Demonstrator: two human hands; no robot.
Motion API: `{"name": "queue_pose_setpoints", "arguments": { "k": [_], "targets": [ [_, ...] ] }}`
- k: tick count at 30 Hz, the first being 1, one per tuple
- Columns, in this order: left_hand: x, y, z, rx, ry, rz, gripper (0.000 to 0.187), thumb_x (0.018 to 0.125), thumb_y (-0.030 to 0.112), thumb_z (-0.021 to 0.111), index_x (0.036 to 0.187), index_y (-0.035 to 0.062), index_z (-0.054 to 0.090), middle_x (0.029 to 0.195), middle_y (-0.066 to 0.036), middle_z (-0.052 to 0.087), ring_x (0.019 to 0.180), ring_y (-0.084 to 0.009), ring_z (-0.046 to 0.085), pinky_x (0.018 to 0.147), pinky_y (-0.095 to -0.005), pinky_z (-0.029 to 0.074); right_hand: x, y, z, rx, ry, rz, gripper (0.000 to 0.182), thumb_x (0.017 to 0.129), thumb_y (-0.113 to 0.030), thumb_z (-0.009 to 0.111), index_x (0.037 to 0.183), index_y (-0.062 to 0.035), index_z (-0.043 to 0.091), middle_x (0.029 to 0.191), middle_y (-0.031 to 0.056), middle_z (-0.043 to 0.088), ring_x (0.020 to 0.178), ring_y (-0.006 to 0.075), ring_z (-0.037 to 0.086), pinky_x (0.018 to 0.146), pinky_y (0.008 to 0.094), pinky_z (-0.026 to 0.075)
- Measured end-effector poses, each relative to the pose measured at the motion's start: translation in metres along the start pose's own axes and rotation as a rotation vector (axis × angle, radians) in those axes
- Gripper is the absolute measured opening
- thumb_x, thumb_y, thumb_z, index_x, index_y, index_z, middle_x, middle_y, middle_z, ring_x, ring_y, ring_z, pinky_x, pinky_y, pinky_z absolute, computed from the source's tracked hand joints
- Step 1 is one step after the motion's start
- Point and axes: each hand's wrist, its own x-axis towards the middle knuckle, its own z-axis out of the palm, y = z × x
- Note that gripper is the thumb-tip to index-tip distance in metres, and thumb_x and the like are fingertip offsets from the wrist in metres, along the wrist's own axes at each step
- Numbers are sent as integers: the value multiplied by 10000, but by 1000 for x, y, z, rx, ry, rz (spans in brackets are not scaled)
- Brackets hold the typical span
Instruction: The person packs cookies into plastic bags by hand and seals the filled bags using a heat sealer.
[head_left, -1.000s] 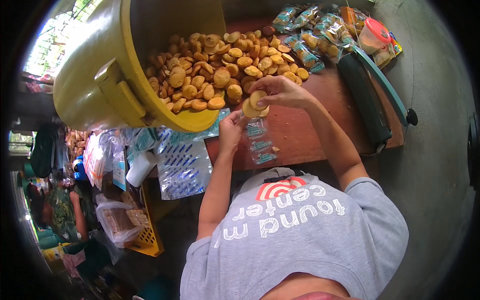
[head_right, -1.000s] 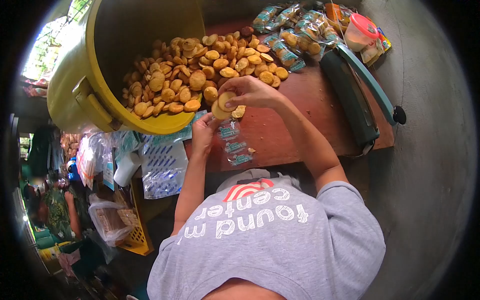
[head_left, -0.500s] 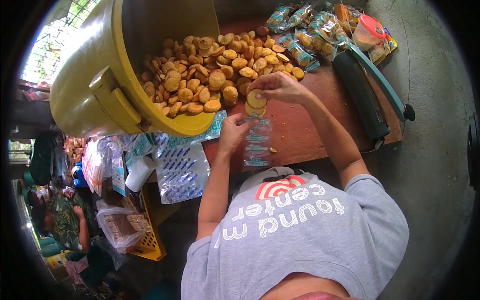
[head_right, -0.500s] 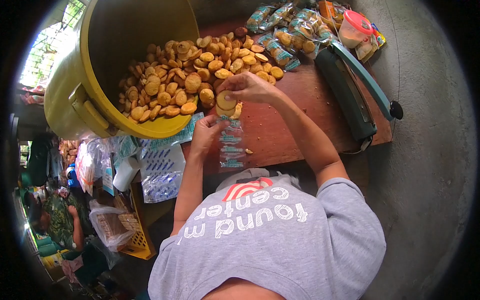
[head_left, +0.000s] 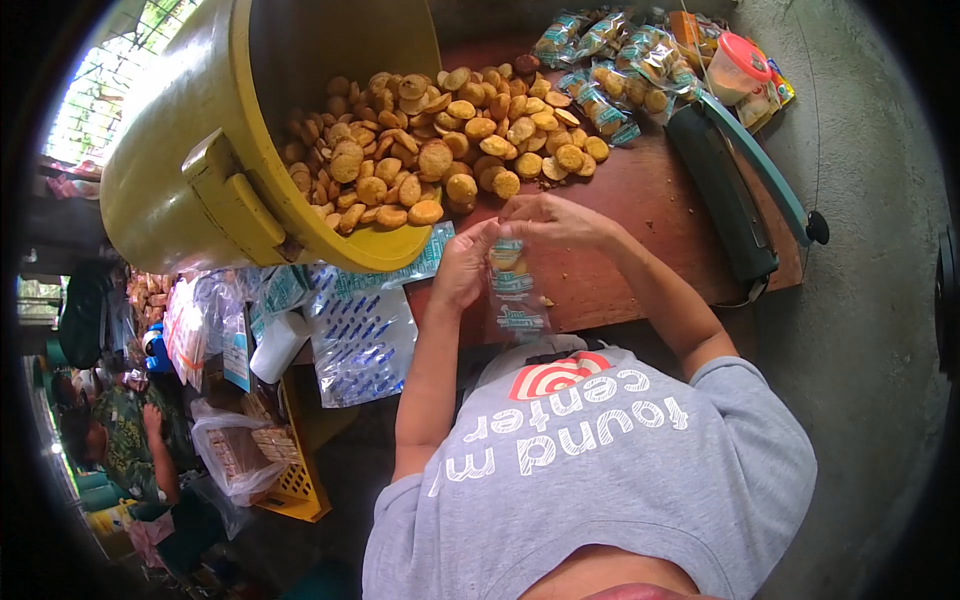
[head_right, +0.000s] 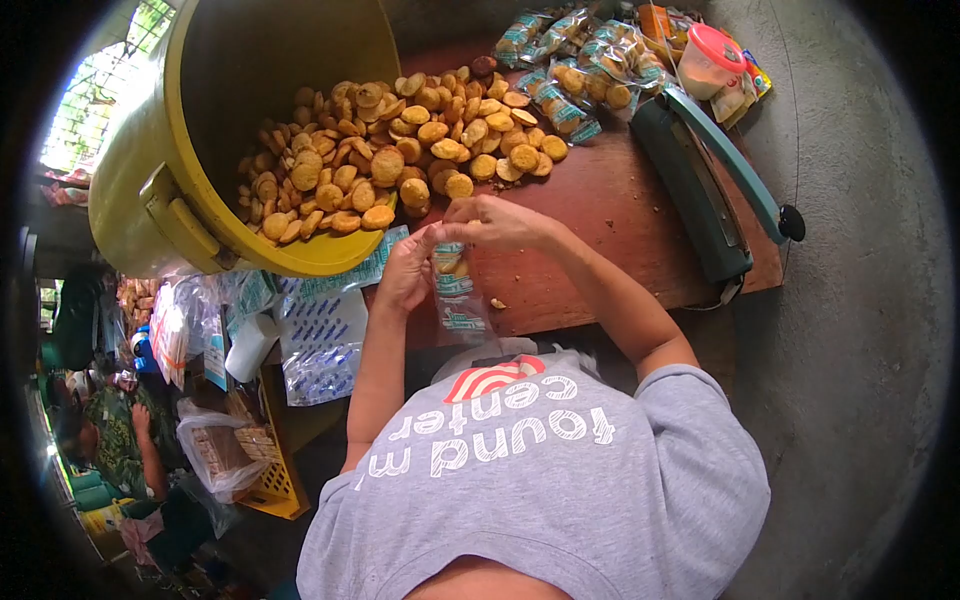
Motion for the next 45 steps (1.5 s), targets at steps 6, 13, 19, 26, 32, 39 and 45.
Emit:
{"name": "queue_pose_setpoints", "arguments": {
  "k": [6,13,19,26,32,39,45],
  "targets": [
    [-13,-6,-1,180,-57,-102,374,796,188,653,1091,6,514,956,-70,611,802,-164,610,711,-267,490,5,17,12,-336,88,-199,308,835,-308,582,965,-29,594,926,58,591,884,190,527,979,411,221],
    [-26,-7,-6,177,29,-217,480,747,120,690,1159,35,459,952,-95,607,781,-218,632,684,-326,515,47,45,-3,-603,659,17,334,723,-324,665,902,-63,556,780,102,605,770,260,580,685,396,365],
    [-38,-21,-4,-26,-13,-131,675,713,50,700,1274,51,324,1018,-110,576,898,-230,606,781,-356,493,54,57,2,-378,600,43,311,716,-179,635,991,-44,583,949,136,588,906,301,562,759,384,431],
    [-42,-21,11,344,-39,-86,663,627,0,736,1199,32,403,946,-78,596,854,-184,602,780,-326,482,34,9,-23,1,362,-184,211,810,-41,537,1011,-34,602,886,62,602,831,183,579,784,304,454],
    [-34,-10,15,518,24,-38,503,605,36,749,1052,27,519,873,-34,604,830,-141,588,757,-292,469,21,-9,-24,-176,8,-131,184,750,-80,626,928,-33,625,849,10,630,767,87,570,757,271,466],
    [-27,-5,10,461,-34,18,535,620,-10,720,1096,45,481,915,-43,591,835,-150,585,766,-287,468,15,-15,-13,-262,-174,161,258,811,-220,585,984,-33,623,817,78,641,751,153,589,704,312,468],
    [-26,-8,3,478,-20,-72,471,637,-7,716,1057,33,508,888,-40,602,809,-152,599,746,-290,485,21,-13,-6,-217,-105,-39,314,867,-284,537,985,1,594,832,87,633,777,156,581,727,311,454]
  ]
}}
